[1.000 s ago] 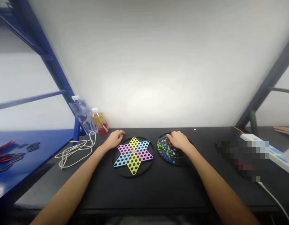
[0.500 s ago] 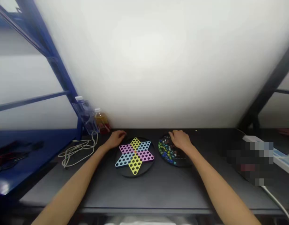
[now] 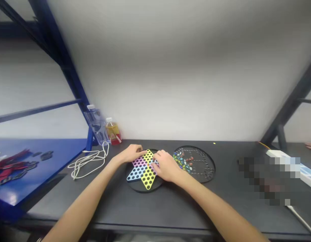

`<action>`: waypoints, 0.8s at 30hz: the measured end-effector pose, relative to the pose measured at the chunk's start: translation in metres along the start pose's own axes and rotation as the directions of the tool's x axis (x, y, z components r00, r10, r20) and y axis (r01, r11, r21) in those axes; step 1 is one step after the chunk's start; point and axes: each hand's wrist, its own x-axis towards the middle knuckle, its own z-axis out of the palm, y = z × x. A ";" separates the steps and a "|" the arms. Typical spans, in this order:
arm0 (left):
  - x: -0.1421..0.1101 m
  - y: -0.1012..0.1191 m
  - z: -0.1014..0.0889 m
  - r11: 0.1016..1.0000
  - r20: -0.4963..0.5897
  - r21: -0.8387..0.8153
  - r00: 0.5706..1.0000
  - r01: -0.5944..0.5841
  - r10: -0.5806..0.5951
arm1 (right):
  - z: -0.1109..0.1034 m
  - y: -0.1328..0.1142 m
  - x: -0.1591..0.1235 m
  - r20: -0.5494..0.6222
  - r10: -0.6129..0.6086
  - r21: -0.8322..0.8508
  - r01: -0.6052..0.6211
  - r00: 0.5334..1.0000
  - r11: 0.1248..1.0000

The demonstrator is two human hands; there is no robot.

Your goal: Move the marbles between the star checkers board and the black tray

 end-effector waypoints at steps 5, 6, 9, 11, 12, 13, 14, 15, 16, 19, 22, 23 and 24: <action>-0.004 -0.015 -0.009 0.982 0.172 0.109 0.970 0.153 -0.170 | 0.010 -0.012 -0.012 0.011 -0.021 -0.035 0.021 1.000 0.999; -0.004 -0.018 -0.009 0.980 0.193 0.124 0.965 0.157 -0.179 | 0.013 -0.013 -0.013 0.011 -0.021 -0.041 0.021 1.000 0.999; -0.003 -0.025 -0.009 0.992 0.163 0.093 0.981 0.090 -0.104 | 0.018 -0.014 -0.011 -0.003 -0.014 -0.055 0.014 1.000 0.998; -0.003 -0.029 -0.011 0.998 0.144 -0.023 0.988 0.061 -0.057 | 0.020 -0.013 -0.007 -0.021 -0.005 -0.048 0.004 1.000 0.999; -0.004 -0.031 -0.013 0.991 0.147 -0.105 0.987 0.082 -0.066 | 0.021 -0.012 -0.004 -0.032 0.001 -0.036 -0.002 0.999 0.999; -0.004 -0.032 -0.014 0.971 0.149 -0.201 0.984 0.132 -0.103 | 0.021 -0.011 -0.001 -0.046 0.006 -0.014 -0.007 0.999 1.000; -0.005 -0.032 -0.017 0.933 0.145 -0.303 0.977 0.194 -0.156 | 0.021 -0.009 0.003 -0.062 0.011 0.023 -0.010 0.998 1.000; -0.005 -0.032 -0.019 0.871 0.139 -0.425 0.969 0.246 -0.206 | 0.021 -0.007 0.006 -0.078 0.017 0.079 -0.011 0.997 0.997; -0.005 -0.030 -0.022 0.785 0.145 -0.549 0.958 0.286 -0.247 | 0.021 -0.005 0.010 -0.097 0.031 0.154 -0.015 0.995 0.988; -0.005 -0.020 -0.041 0.561 0.142 -0.770 0.939 0.304 -0.313 | 0.022 0.001 0.018 -0.195 0.205 0.450 -0.099 0.959 0.888; -0.007 0.002 -0.073 0.671 -0.207 -0.732 0.900 0.118 -0.383 | 0.026 0.006 0.023 -0.170 0.576 0.795 -0.234 0.800 0.559; -0.010 0.014 -0.084 0.749 -0.365 -0.660 0.849 0.053 -0.382 | 0.027 0.008 0.025 -0.080 0.661 0.886 -0.251 0.746 0.390; -0.014 0.028 -0.094 0.829 -0.497 -0.559 0.793 0.017 -0.352 | 0.028 0.009 0.027 0.030 0.701 0.942 -0.255 0.713 0.219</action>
